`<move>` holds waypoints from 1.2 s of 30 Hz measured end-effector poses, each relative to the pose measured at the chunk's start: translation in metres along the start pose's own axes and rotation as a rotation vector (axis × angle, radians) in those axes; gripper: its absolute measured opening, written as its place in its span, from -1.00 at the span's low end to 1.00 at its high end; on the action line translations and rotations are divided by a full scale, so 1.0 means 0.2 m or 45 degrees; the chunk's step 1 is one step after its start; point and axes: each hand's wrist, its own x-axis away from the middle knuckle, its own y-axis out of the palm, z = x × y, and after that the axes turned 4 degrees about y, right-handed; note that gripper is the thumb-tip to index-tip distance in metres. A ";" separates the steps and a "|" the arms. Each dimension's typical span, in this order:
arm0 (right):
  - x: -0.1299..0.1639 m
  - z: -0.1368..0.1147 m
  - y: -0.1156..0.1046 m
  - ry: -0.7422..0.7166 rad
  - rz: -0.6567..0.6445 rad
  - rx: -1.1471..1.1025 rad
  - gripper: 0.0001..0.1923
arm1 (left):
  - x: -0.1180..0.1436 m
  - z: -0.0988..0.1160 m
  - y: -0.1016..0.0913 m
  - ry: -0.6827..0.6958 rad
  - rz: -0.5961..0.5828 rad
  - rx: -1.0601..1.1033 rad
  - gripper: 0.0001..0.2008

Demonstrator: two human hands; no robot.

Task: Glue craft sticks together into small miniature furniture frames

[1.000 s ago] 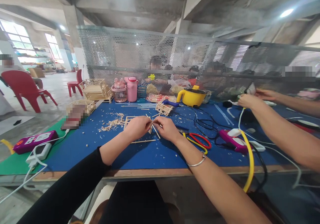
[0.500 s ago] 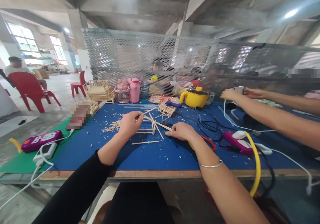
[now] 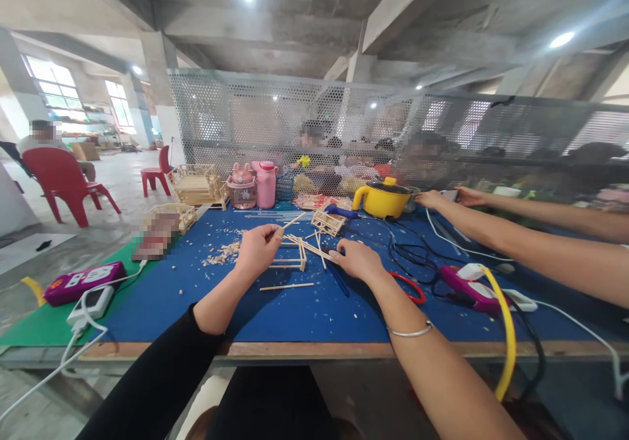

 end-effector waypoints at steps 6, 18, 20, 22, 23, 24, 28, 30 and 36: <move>0.01 -0.03 0.00 -0.078 -0.041 -0.019 -0.59 | 0.00 0.00 0.00 -0.012 -0.008 -0.013 -0.74; 0.17 -0.10 0.02 -0.190 -0.077 -0.174 -0.56 | 0.01 0.01 -0.01 0.018 -0.035 -0.018 -0.73; 0.20 -0.11 -0.01 -0.278 -0.046 -0.303 -0.59 | 0.01 0.01 -0.01 0.028 -0.037 -0.012 -0.73; 0.22 -0.10 -0.05 -0.234 0.002 -0.327 -0.62 | 0.01 0.01 -0.01 0.035 -0.037 -0.004 -0.73; 0.22 -0.09 -0.06 -0.155 -0.001 -0.263 -0.62 | 0.01 0.01 -0.01 0.036 -0.036 0.001 -0.73; 0.22 -0.08 -0.07 -0.067 -0.033 -0.158 -0.61 | 0.01 0.00 -0.01 0.036 -0.035 0.007 -0.73; 0.22 -0.06 -0.04 0.034 -0.210 0.056 -0.66 | 0.01 0.00 -0.01 0.041 -0.030 0.033 -0.74; 0.21 -0.06 -0.01 0.043 -0.196 0.036 -0.78 | 0.01 0.00 -0.01 0.044 -0.029 0.050 -0.74; 0.11 0.00 -0.07 0.196 0.006 -0.100 -0.80 | 0.00 0.00 -0.02 0.005 -0.026 0.131 -0.72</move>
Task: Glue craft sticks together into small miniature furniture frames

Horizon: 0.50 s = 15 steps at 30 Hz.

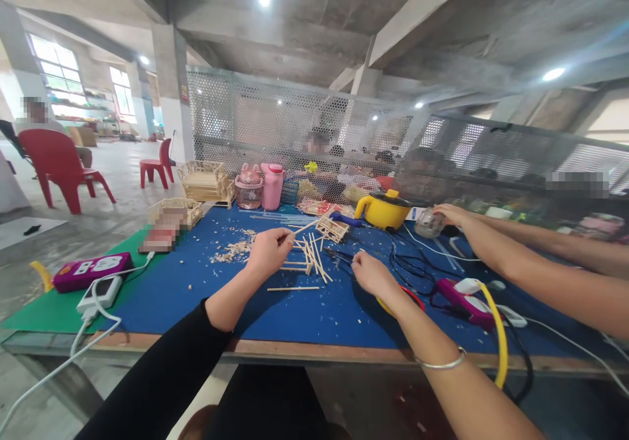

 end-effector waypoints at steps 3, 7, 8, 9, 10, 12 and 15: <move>-0.02 0.03 -0.09 0.072 0.239 -0.326 -0.78 | -0.02 0.00 -0.02 -0.045 0.001 0.072 -0.69; 0.07 -0.03 -0.18 0.106 0.218 -1.521 -0.69 | -0.04 0.04 -0.05 -0.204 -0.130 0.447 -0.63; 0.11 -0.06 -0.19 0.076 0.107 -1.729 -0.68 | -0.03 0.05 -0.05 -0.263 -0.215 0.607 -0.63; 0.15 -0.10 -0.19 0.044 0.003 -1.862 -0.67 | -0.03 0.06 -0.06 -0.319 -0.315 0.755 -0.63; 0.18 -0.14 -0.18 0.021 -0.094 -1.951 -0.66 | -0.02 0.08 -0.06 -0.358 -0.417 0.865 -0.63; 0.25 -0.21 -0.16 0.007 -0.269 -2.058 -0.65 | 0.00 0.10 -0.06 -0.374 -0.578 0.947 -0.64; 0.30 -0.27 -0.11 -0.029 -0.419 -2.136 -0.68 | 0.02 0.11 -0.05 -0.352 -0.688 0.971 -0.66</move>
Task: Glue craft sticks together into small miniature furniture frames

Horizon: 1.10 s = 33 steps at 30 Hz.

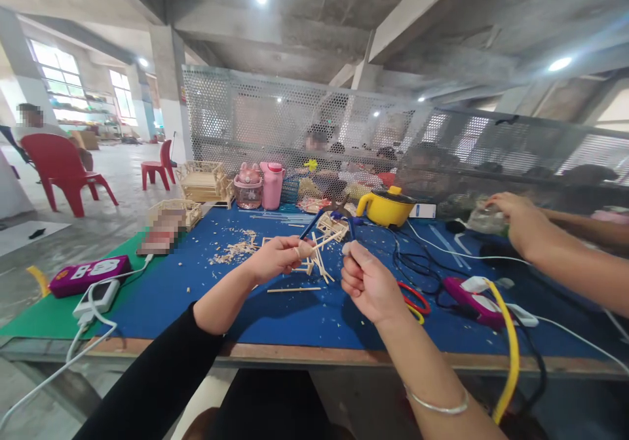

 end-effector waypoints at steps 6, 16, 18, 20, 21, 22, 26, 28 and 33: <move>0.04 0.02 -0.02 -0.235 -0.196 0.110 -0.71 | 0.01 -0.01 0.01 -0.021 -0.127 0.086 -0.65; 0.02 0.14 0.01 -0.251 -0.343 0.142 -0.36 | 0.03 -0.04 0.15 -0.155 -0.460 0.266 -0.67; 0.02 0.13 0.01 -0.221 -0.433 0.192 -0.30 | 0.03 -0.05 0.16 -0.166 -0.488 0.243 -0.67; 0.02 0.11 0.01 -0.197 -0.453 0.223 -0.30 | 0.03 -0.05 0.16 -0.180 -0.466 0.206 -0.66; 0.02 0.09 0.00 -0.193 -0.445 0.218 -0.32 | 0.03 -0.05 0.16 -0.189 -0.454 0.191 -0.66; 0.01 0.07 -0.01 -0.192 -0.432 0.200 -0.36 | 0.03 -0.05 0.15 -0.196 -0.445 0.177 -0.66; -0.02 0.02 -0.11 -0.253 -0.282 0.195 -0.46 | 0.00 -0.05 0.12 -0.124 -0.192 0.156 -0.66; -0.04 0.01 -0.18 -0.258 -0.098 0.448 -0.46 | -0.02 -0.05 0.11 -0.052 0.099 0.140 -0.66; -0.01 0.05 -0.29 -0.141 0.009 1.282 -0.25 | -0.06 -0.07 0.10 0.070 0.430 -0.089 -0.62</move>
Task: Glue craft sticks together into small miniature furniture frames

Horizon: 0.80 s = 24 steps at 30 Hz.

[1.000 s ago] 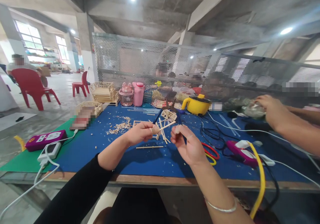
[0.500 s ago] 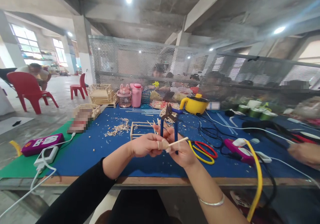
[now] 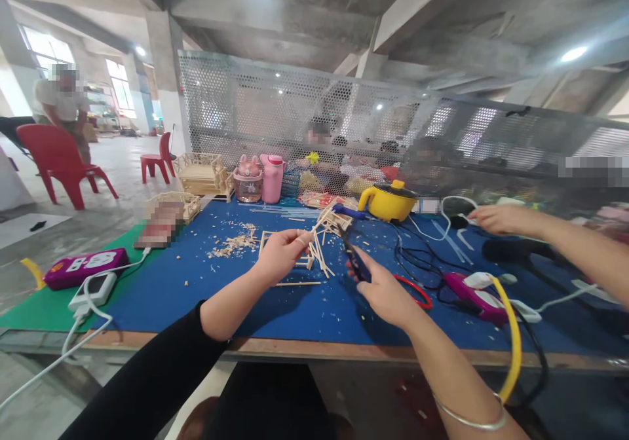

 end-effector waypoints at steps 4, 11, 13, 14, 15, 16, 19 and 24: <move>0.05 -0.03 0.04 -0.165 -0.060 0.276 -0.18 | 0.01 -0.01 0.01 0.125 -0.008 -0.181 -0.60; 0.08 -0.09 0.05 -0.227 -0.062 0.372 -0.17 | 0.03 0.00 0.02 0.214 -0.031 -0.342 -0.62; 0.08 -0.08 0.05 -0.220 -0.034 0.382 -0.17 | 0.03 0.01 0.02 0.237 -0.016 -0.338 -0.63; 0.08 -0.08 0.05 -0.216 -0.020 0.387 -0.17 | 0.03 0.01 0.02 0.249 -0.011 -0.333 -0.64; 0.08 -0.07 0.05 -0.212 -0.008 0.391 -0.17 | 0.03 0.01 0.02 0.260 -0.009 -0.330 -0.65; 0.08 -0.07 0.05 -0.211 -0.004 0.395 -0.17 | 0.03 0.01 0.02 0.266 -0.009 -0.330 -0.66; 0.08 -0.06 0.05 -0.205 -0.014 0.420 -0.17 | 0.03 0.00 0.03 0.239 -0.012 -0.328 -0.69; 0.07 -0.07 0.06 -0.225 -0.013 0.461 -0.19 | 0.04 -0.01 0.03 0.263 -0.055 -0.357 -0.72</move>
